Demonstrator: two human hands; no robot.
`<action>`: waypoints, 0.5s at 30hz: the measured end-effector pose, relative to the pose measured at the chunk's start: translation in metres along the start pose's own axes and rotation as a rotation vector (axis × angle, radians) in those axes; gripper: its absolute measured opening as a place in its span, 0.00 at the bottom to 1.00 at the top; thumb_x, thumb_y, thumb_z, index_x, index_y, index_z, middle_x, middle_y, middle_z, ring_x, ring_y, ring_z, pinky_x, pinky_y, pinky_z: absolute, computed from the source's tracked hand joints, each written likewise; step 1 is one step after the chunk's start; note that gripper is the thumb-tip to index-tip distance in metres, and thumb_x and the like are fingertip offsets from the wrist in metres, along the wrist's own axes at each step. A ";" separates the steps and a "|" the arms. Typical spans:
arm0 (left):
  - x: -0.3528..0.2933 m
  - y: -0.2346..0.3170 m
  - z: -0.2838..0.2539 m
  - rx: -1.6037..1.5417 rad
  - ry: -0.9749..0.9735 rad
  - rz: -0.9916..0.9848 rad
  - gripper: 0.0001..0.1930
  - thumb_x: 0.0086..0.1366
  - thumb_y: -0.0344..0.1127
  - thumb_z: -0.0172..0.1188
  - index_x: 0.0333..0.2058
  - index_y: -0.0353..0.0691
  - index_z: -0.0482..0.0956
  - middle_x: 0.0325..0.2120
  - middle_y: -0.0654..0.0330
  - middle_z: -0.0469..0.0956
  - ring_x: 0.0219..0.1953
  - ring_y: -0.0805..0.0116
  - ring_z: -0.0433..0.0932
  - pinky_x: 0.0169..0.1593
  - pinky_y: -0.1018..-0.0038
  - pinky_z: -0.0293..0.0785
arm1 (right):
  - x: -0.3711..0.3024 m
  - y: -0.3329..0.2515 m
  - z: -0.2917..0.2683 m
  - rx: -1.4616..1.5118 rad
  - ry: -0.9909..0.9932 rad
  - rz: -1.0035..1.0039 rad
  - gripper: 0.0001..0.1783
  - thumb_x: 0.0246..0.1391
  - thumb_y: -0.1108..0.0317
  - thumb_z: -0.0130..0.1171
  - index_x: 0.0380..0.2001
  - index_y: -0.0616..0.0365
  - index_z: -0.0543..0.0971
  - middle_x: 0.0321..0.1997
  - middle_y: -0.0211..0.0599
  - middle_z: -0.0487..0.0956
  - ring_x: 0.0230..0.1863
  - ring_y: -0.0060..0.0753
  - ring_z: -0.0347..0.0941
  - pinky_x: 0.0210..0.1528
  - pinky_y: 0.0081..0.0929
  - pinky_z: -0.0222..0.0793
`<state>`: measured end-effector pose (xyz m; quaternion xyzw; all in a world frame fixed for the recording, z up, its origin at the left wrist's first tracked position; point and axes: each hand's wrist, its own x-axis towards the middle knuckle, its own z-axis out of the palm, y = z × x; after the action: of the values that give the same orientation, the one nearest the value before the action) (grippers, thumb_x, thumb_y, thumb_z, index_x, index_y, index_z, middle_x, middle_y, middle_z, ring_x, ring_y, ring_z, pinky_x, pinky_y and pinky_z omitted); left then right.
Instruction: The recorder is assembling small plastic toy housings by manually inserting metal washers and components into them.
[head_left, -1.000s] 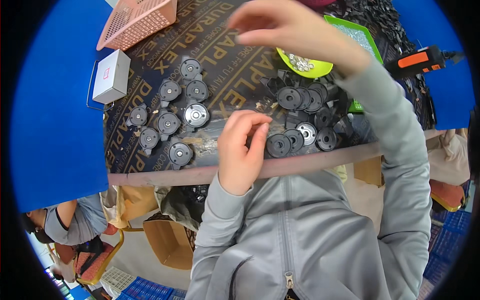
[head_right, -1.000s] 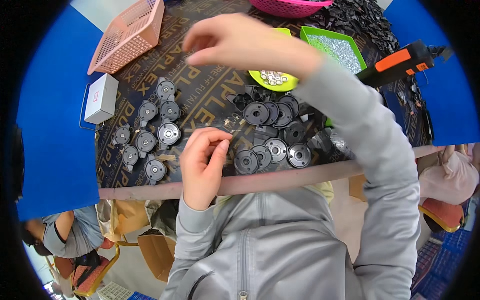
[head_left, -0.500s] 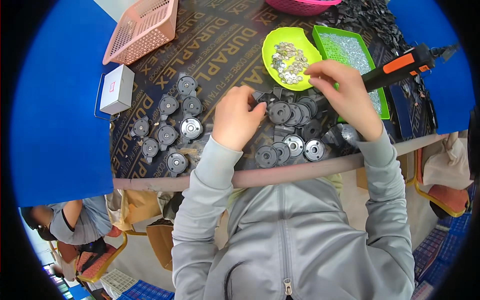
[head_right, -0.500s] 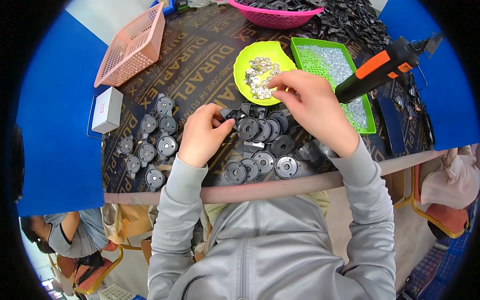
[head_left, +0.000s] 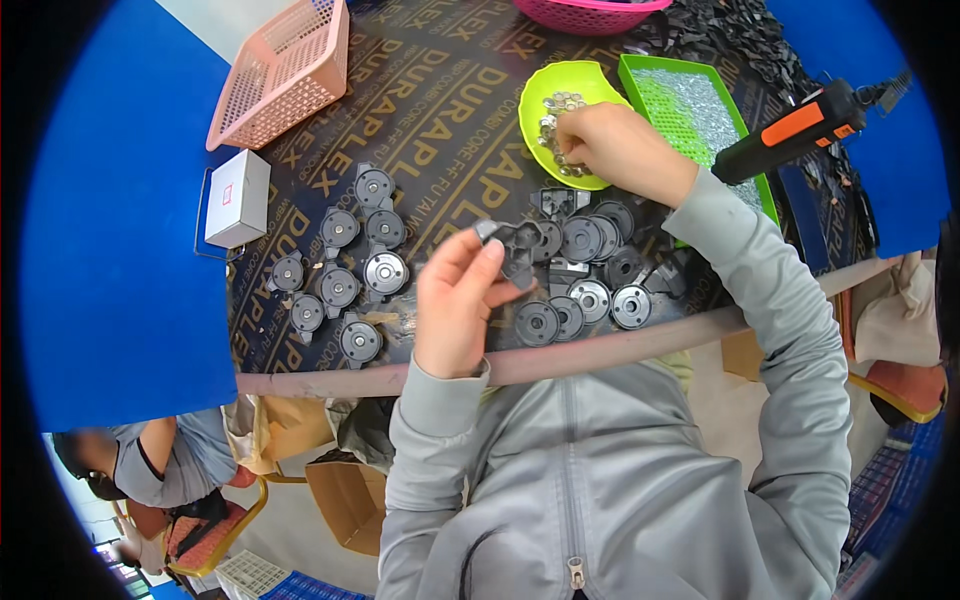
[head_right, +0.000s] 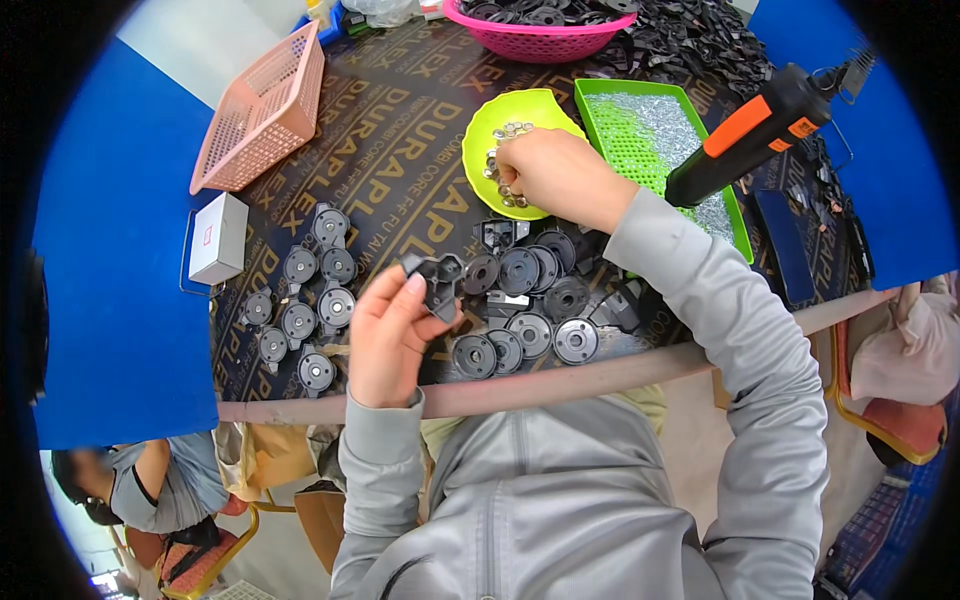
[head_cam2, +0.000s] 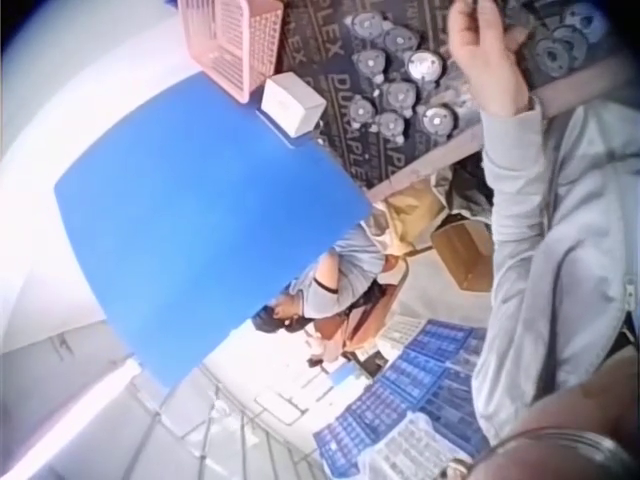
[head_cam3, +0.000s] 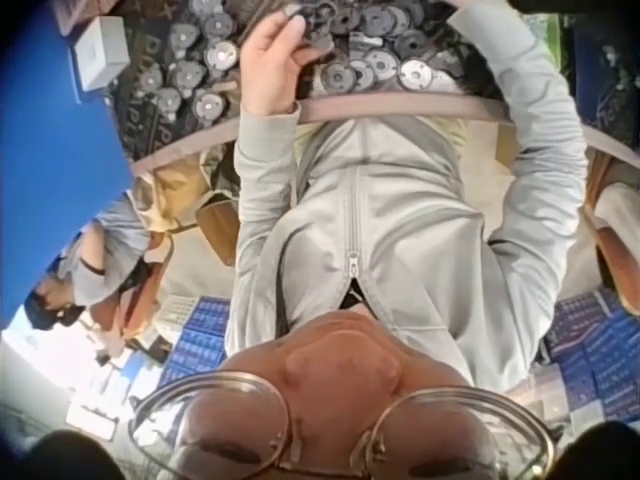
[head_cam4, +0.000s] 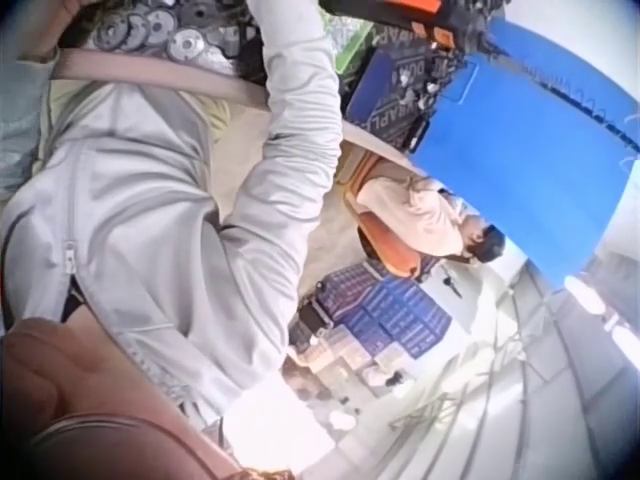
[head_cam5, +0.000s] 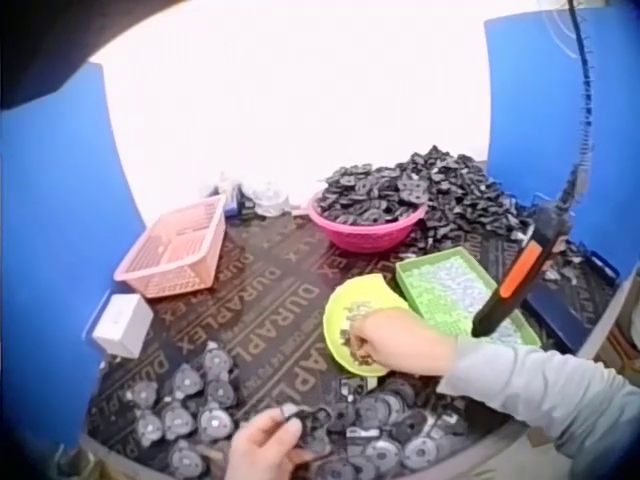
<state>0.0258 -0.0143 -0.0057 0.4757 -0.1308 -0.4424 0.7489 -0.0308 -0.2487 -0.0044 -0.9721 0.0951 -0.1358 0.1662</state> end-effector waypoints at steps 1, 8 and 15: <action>-0.003 -0.002 0.000 -0.013 -0.035 -0.029 0.11 0.63 0.30 0.47 0.43 0.32 0.69 0.35 0.59 0.75 0.34 0.72 0.76 0.39 0.71 0.76 | 0.000 0.002 0.002 -0.001 -0.027 0.020 0.04 0.37 0.72 0.55 0.21 0.59 0.74 0.21 0.43 0.74 0.26 0.46 0.72 0.30 0.36 0.66; -0.010 -0.017 -0.008 -0.129 -0.073 -0.100 0.13 0.64 0.33 0.45 0.45 0.32 0.69 0.35 0.57 0.75 0.33 0.69 0.76 0.40 0.71 0.76 | -0.001 0.002 0.002 0.008 -0.062 0.042 0.04 0.37 0.72 0.55 0.21 0.60 0.74 0.21 0.42 0.74 0.26 0.45 0.71 0.30 0.35 0.65; -0.010 -0.013 -0.007 -0.188 -0.101 -0.090 0.15 0.63 0.28 0.45 0.48 0.28 0.66 0.42 0.55 0.73 0.42 0.65 0.73 0.47 0.68 0.71 | -0.017 -0.031 -0.022 0.431 0.078 -0.010 0.03 0.44 0.79 0.51 0.25 0.63 0.68 0.24 0.36 0.70 0.26 0.28 0.67 0.29 0.21 0.62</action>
<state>0.0175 -0.0047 -0.0178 0.3857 -0.1048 -0.5094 0.7621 -0.0491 -0.2229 0.0219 -0.9085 0.0653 -0.1912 0.3657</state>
